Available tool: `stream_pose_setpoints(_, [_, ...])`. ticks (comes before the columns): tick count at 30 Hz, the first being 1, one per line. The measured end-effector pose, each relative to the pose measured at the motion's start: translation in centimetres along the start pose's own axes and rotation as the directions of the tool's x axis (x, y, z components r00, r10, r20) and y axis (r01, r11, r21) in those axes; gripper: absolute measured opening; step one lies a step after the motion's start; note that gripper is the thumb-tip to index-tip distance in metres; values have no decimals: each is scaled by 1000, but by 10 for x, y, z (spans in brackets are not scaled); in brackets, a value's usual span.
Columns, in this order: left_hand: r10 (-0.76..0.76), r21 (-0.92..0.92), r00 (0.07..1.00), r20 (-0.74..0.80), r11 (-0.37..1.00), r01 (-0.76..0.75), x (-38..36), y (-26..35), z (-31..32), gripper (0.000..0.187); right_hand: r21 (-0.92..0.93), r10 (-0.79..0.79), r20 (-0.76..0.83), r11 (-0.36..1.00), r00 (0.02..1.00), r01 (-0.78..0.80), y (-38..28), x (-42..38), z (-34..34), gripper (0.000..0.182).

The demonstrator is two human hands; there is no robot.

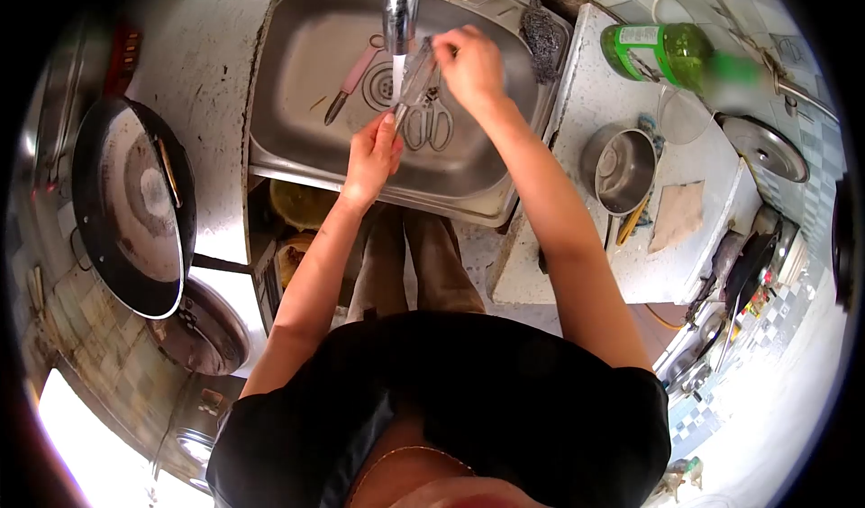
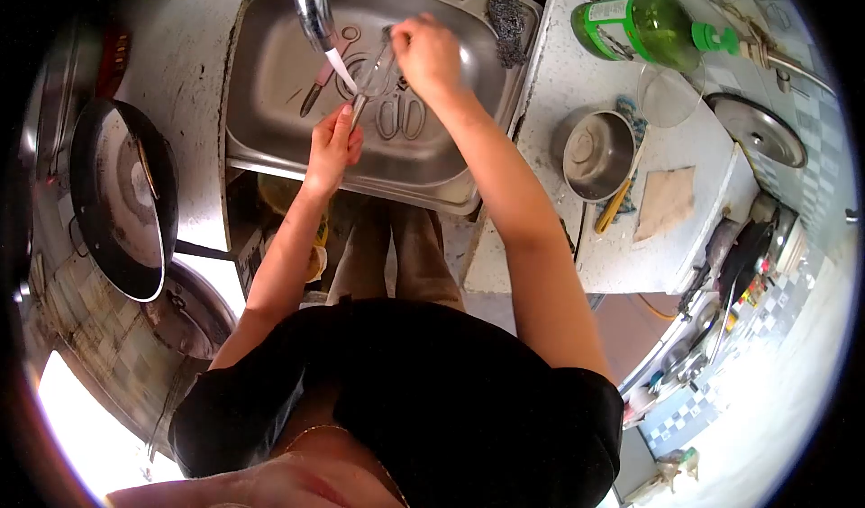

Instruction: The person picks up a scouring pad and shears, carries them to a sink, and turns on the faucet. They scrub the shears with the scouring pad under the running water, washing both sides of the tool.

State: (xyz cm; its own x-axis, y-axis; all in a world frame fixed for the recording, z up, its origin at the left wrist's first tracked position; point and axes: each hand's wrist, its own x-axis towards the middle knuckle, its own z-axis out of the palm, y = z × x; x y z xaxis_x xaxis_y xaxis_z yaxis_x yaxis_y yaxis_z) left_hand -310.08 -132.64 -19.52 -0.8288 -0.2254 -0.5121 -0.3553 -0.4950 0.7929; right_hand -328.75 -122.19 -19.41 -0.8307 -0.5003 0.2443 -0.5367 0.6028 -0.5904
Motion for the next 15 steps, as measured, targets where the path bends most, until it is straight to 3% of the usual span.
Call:
stream_pose_setpoints(4, [-75, 7, 997, 29, 997, 75, 2, 14, 5, 31, 139, 37, -373, 990, 927, 17, -18, 18, -24, 7])
stream_pose_setpoints(5, [-59, -116, 998, 13, 991, 60, 6, 12, 8, 33, 109, -10, -357, 993, 934, 52, -24, 12, -25, 8])
stream_pose_setpoints(7, [20, -316, 998, 59, 949, -1, 16, 14, 14, 40, 171, 68, -130, 984, 989, -46, -50, -15, -20, 8])
stream_pose_setpoints(8, [21, -321, 998, 54, 947, -3, 22, 4, 9, 40, 275, 192, 74, 939, 979, -206, -62, -35, -11, 8])
stream_pose_setpoints(9, [-9, -423, 998, 58, 906, 33, 34, -13, 1, 42, 238, 119, 118, 961, 986, -144, -72, -55, -4, 7])
stream_pose_setpoints(10, [-37, -520, 997, 68, 851, 67, 41, -23, -2, 45, 201, 79, 21, 976, 997, -82, -83, -69, 3, 7])
stream_pose_setpoints(11, [-44, -637, 984, 172, 757, 145, 39, -13, 7, 65, 215, 80, 24, 973, 997, -83, -85, -71, 0, 7])
stream_pose_setpoints(12, [-40, -642, 985, 165, 754, 138, 36, -3, 13, 65, 231, 82, 28, 969, 996, -86, -85, -72, -1, 7])
stream_pose_setpoints(14, [-148, -712, 987, 66, 686, 150, 21, 10, 22, 87, 104, 154, 124, 980, 980, -168, -79, -60, 0, 7])
stream_pose_setpoints(15, [-96, -684, 989, 111, 715, 146, 23, 8, 23, 103, 103, 184, 69, 976, 981, -190, -76, -50, 2, 8])
